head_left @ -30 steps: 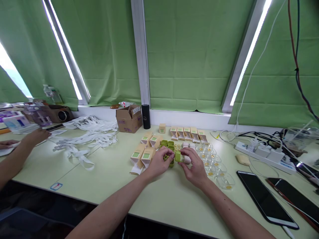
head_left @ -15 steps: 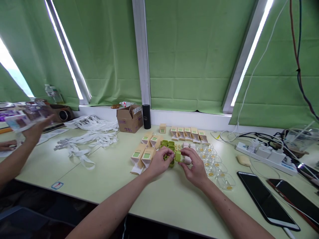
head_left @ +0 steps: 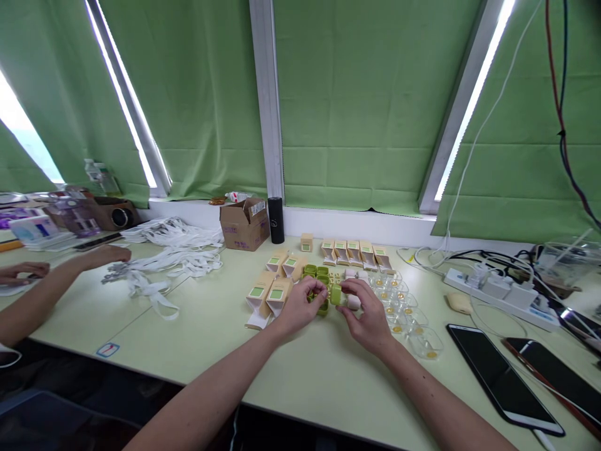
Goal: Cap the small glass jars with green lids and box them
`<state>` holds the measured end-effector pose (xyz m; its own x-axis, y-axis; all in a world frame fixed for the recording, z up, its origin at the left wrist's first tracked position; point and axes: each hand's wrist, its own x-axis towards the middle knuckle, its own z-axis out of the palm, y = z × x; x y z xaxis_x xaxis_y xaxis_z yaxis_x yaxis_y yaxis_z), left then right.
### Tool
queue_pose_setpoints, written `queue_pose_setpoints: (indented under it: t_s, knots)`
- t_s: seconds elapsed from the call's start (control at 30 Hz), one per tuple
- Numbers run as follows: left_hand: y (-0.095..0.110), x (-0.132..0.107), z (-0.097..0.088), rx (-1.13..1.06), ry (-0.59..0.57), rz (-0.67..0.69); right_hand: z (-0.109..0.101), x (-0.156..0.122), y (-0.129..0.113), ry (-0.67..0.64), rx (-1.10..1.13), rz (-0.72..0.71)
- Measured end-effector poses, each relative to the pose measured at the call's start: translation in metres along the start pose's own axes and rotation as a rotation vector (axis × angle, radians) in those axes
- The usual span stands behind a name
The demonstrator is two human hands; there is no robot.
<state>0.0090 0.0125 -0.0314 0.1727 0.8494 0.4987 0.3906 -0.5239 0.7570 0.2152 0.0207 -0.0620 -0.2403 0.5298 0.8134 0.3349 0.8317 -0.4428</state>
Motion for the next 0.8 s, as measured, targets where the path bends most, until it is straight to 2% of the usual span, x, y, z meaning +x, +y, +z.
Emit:
queue_pose_setpoints:
  t_s: [0.57,0.8]
  knots:
    - [0.0003,0.0002,-0.003,-0.007,0.02,0.003,-0.0022,0.0017,-0.0008,0.011,0.002,0.004]
    - [-0.0077,0.0012,-0.0029,-0.001,0.046,0.01,-0.0013,0.0009,-0.0006,0.018,0.001,0.003]
